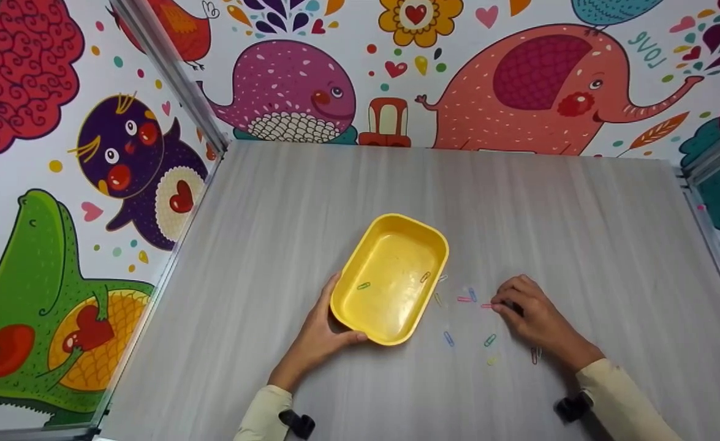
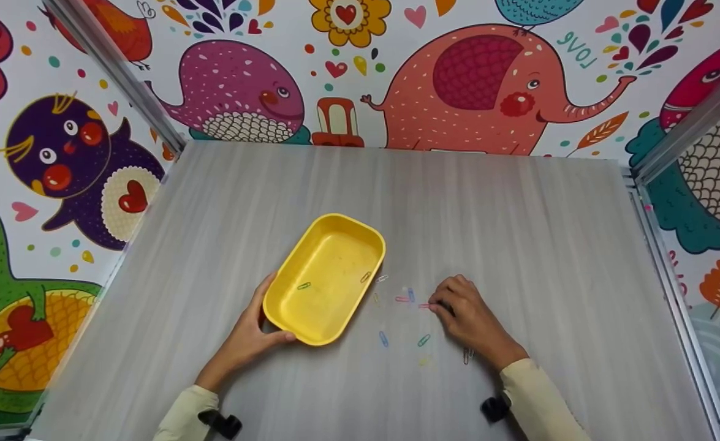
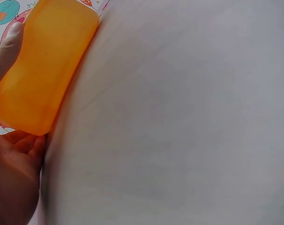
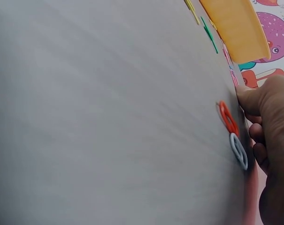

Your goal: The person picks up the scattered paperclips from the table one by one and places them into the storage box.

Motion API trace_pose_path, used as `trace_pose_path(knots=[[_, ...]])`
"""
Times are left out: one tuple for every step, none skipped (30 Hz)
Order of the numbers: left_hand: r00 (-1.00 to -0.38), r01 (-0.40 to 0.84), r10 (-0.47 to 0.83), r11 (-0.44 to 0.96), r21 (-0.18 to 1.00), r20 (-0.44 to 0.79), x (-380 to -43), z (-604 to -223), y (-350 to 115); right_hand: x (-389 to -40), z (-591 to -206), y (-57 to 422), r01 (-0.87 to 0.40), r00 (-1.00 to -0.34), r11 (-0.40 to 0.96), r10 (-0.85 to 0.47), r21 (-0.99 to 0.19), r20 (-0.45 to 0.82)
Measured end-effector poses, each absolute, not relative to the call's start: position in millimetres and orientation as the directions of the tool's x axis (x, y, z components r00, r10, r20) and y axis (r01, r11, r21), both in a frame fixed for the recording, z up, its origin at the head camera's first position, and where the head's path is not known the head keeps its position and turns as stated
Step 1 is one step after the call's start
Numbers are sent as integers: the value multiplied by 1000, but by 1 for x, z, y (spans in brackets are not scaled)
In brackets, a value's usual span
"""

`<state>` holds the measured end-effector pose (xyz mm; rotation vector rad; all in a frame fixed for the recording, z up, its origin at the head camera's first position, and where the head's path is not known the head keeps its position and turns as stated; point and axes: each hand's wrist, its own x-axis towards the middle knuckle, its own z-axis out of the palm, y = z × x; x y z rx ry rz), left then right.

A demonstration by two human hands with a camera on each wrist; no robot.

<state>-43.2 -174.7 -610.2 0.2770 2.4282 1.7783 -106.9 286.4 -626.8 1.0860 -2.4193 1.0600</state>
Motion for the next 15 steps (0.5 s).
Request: trace_pose_path(knots=[[-976,77,217,293,953,12,-43,-610,-175,-107,-627,286,-741,-671,449,-529,-500,519],[-976,78,218,293,953,13,-44,-610,-175,-107,-627,286,-747,-664,451,-532,-488,525],[-975,81,220,294,952,15,-44,-610,-175,-106,-626,286,-749,-662,455,-534,-481,525],[-975,82,220,295,952,16,-44,-611,-175,-106,-626,286,-752,-659,461,-536,-471,527],[-975,82,220,294,952,15,-44,-611,-175,-106,-626,286,-751,-661,469,-538,-465,524],[-975,82,221,295,952,15,-44,-611,-175,-105,-626,287,-747,-665,476,-537,-464,519],[-975,80,221,294,952,14,-44,-610,-175,-105,-626,287,-746,-666,482,-537,-460,517],[-975,79,222,293,953,13,-44,-610,-175,-105,-626,287,-742,-670,486,-536,-461,513],[-975,78,223,292,953,12,-44,-610,-175,-105,-626,287,-738,-675,489,-535,-465,509],[-975,77,223,290,954,11,-44,-610,-175,-105,-626,288,-733,-680,489,-533,-472,504],[-975,75,222,289,954,10,-44,-610,-174,-104,-627,288,-727,-687,485,-530,-486,498],[-975,75,222,290,954,9,-44,-610,-174,-104,-627,288,-726,-687,481,-528,-491,499],[-975,75,221,289,954,10,-44,-610,-174,-104,-627,289,-727,-686,476,-527,-495,502],[-975,76,222,289,954,10,-44,-611,-174,-104,-627,289,-724,-689,472,-524,-503,500],[-975,76,221,288,955,11,-44,-611,-174,-104,-626,289,-724,-689,469,-524,-506,500]])
